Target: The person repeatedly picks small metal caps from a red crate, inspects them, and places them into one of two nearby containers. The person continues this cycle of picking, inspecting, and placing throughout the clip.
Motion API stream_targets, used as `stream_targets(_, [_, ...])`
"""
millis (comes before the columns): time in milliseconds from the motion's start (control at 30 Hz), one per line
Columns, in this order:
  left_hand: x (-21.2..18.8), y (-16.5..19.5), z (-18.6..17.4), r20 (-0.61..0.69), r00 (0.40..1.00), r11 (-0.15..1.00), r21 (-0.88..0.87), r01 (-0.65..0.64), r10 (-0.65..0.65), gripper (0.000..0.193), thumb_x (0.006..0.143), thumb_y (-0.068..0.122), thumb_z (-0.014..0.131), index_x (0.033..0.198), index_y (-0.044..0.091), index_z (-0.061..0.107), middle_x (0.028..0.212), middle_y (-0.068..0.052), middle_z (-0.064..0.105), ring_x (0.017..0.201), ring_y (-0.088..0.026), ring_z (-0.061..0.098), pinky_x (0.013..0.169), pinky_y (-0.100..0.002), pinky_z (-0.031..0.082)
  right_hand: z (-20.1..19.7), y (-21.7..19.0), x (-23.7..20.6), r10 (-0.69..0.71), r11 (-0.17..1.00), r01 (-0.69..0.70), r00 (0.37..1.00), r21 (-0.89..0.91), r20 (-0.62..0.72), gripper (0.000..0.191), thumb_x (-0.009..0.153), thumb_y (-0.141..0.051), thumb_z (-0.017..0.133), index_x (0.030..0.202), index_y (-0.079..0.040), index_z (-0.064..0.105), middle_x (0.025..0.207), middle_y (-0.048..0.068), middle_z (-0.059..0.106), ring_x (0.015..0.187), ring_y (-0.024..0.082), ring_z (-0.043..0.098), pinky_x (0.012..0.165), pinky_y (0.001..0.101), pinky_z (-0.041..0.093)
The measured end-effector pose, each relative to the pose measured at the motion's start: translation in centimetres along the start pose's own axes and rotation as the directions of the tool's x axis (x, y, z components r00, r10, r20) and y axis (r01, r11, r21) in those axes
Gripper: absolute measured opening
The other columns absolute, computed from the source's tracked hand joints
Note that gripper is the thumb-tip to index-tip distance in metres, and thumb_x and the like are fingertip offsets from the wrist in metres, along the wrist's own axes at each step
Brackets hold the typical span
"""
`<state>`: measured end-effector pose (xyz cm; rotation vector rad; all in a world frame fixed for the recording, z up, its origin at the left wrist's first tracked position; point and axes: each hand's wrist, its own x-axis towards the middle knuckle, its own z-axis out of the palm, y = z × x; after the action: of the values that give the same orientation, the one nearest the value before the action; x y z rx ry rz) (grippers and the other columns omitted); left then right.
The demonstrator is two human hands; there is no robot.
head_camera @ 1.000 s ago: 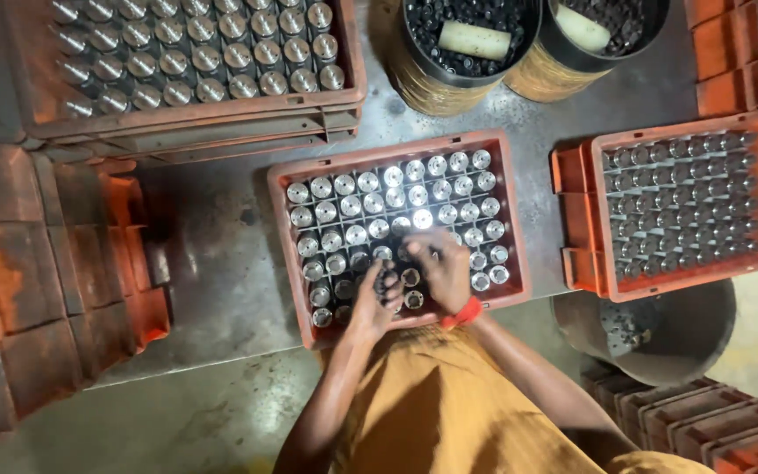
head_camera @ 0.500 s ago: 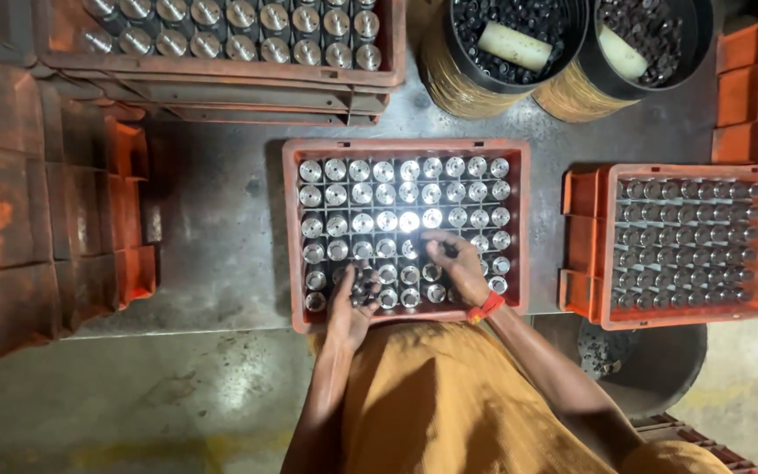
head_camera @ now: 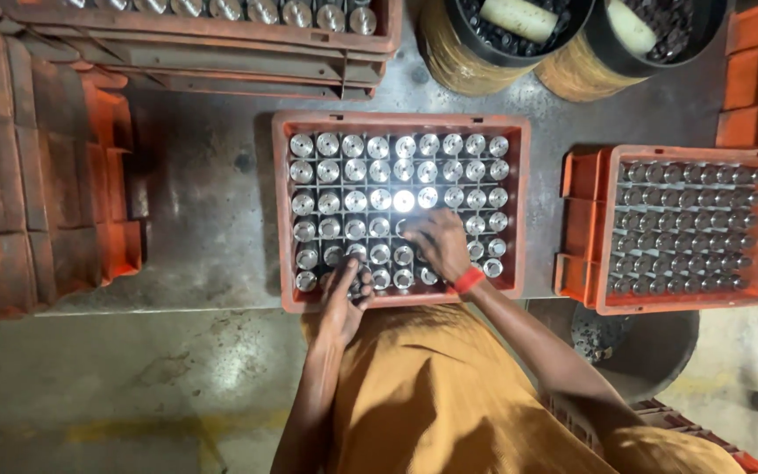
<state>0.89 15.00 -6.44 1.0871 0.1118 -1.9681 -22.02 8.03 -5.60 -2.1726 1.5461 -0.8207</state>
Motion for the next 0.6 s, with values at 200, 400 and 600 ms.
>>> stream_targets(200, [-1.0, 0.3, 1.5, 0.075, 0.997, 0.999, 0.043, -0.026, 0.022, 0.037, 0.104, 0.031, 0.059, 0.133, 0.009, 0.065, 0.078, 0.003, 0.055, 0.066, -0.007, 0.053, 0.052, -0.022, 0.039, 0.3, 0.4, 2.5, 0.378, 0.916, -0.400, 0.875, 0.014, 0.301, 0.022, 0.091, -0.030, 0.079, 0.106, -0.014, 0.079, 0.085, 0.007, 0.076, 0.071, 0.023, 0.066, 0.068, 0.0385, 0.052])
stream_targets(400, [-1.1, -0.3, 4.9, 0.146, 0.981, 0.885, 0.431, -0.176, 0.124, 0.045, 0.100, 0.024, 0.060, 0.144, 0.026, 0.049, 0.080, 0.002, 0.058, 0.061, -0.005, 0.050, 0.046, -0.019, 0.034, -1.6, -2.9, -2.2, 0.391, 0.690, -0.519, 0.854, 0.505, 0.342, 0.026, 0.097, -0.024, 0.072, 0.119, -0.010, 0.076, 0.101, 0.004, 0.076, 0.087, 0.010, 0.068, 0.078, 0.0298, 0.056])
stream_targets(600, [1.8, -3.2, 4.5, -0.112, 0.993, 0.917, 0.399, 0.020, 0.027, 0.032, 0.103, 0.035, 0.059, 0.128, 0.015, 0.061, 0.075, 0.000, 0.054, 0.055, -0.009, 0.045, 0.043, -0.022, 0.031, -1.1, -2.0, -4.7, 0.535, 0.574, -0.599, 0.791, 0.558, 0.298, 0.028, 0.090, -0.022, 0.078, 0.114, -0.006, 0.077, 0.100, 0.007, 0.076, 0.090, 0.013, 0.067, 0.080, 0.0317, 0.055])
